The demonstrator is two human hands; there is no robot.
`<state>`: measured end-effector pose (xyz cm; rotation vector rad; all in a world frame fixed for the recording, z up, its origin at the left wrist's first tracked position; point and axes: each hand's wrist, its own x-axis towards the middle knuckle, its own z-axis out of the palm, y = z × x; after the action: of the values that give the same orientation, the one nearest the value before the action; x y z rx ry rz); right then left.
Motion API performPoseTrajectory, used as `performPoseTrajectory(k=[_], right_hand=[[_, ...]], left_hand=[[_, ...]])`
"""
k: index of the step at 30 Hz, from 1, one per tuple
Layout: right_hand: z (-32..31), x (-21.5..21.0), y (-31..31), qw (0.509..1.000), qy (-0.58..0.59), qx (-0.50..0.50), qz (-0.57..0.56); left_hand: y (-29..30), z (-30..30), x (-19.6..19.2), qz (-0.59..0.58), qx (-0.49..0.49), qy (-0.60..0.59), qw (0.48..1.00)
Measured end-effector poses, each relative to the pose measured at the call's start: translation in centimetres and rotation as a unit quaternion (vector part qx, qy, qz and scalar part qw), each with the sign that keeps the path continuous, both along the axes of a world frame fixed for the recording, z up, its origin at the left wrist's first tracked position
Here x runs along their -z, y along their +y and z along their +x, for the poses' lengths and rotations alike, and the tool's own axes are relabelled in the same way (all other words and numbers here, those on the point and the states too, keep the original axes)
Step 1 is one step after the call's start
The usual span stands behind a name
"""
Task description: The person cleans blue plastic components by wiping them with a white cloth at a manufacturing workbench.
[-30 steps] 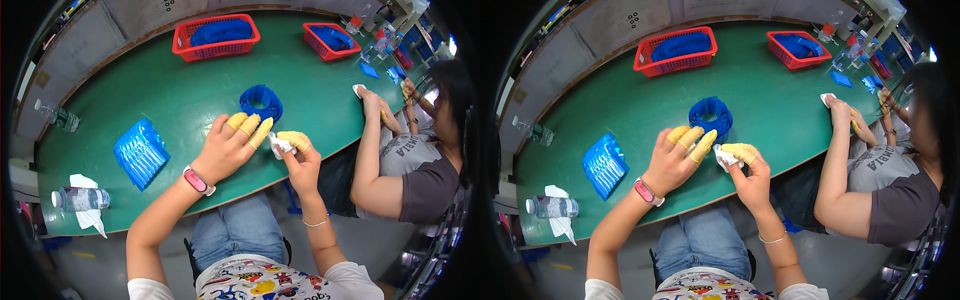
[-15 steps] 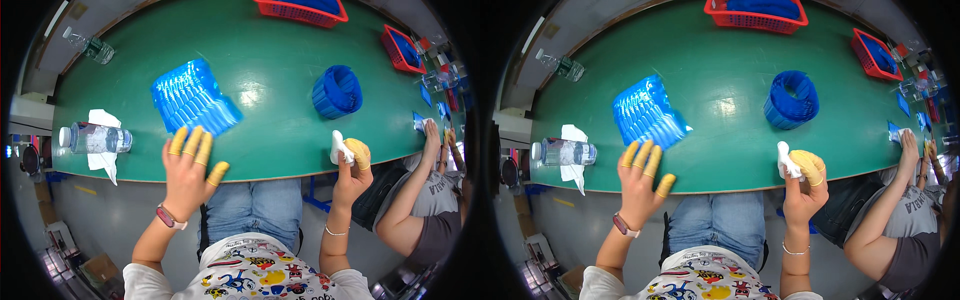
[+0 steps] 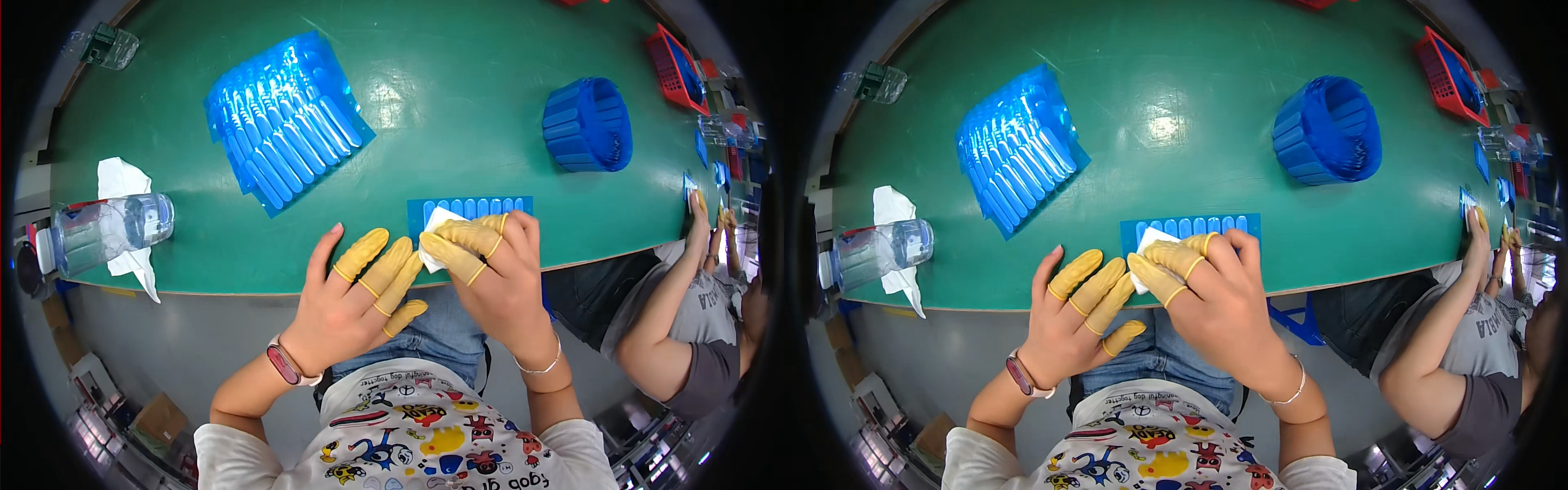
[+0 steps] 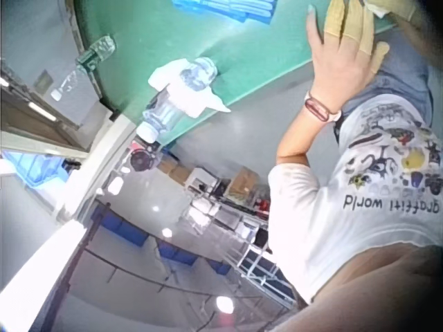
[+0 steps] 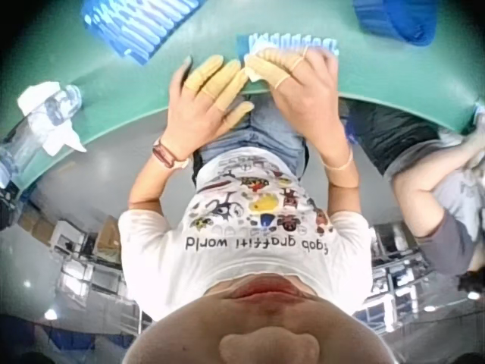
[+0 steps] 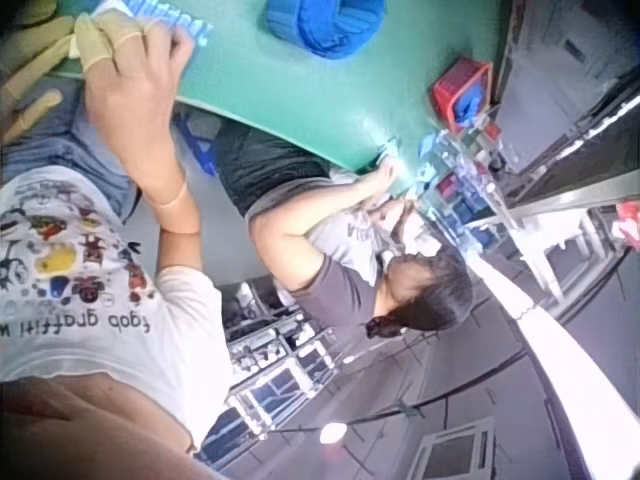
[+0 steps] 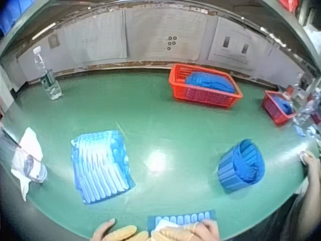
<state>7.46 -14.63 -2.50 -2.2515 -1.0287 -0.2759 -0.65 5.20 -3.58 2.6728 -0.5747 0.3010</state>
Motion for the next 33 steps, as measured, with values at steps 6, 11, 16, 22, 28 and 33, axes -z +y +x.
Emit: performPoseTrajectory(k=[6, 11, 16, 22, 28, 33], right_hand=[[-0.2, -1.2, 0.1, 0.997, 0.027, -0.005, -0.075], [-1.1, -1.2, -0.7, 0.992, 0.052, 0.007, -0.116], [-0.3, -0.2, 0.7, 0.996, 0.034, 0.038, -0.075], [-0.4, -1.7, -3.2, 0.978, 0.014, 0.134, -0.16], [-0.4, -1.8, -1.5, 0.989, 0.034, 0.086, -0.116], [2.0, -1.0, -1.9, 0.981, -0.011, 0.157, -0.117]], left_hand=[[-0.2, 0.3, 0.4, -0.017, -0.017, -0.029, 0.999], [-0.5, 0.9, 0.8, -0.024, 0.001, -0.014, 1.0], [-0.7, 0.8, 0.5, -0.04, -0.005, -0.006, 0.999], [-0.9, 1.4, -0.1, -0.004, -0.008, -0.003, 1.0], [-1.8, 1.1, 0.4, 0.063, -0.024, -0.016, 0.998], [-1.4, 1.1, 0.5, 0.056, -0.02, -0.024, 0.998]])
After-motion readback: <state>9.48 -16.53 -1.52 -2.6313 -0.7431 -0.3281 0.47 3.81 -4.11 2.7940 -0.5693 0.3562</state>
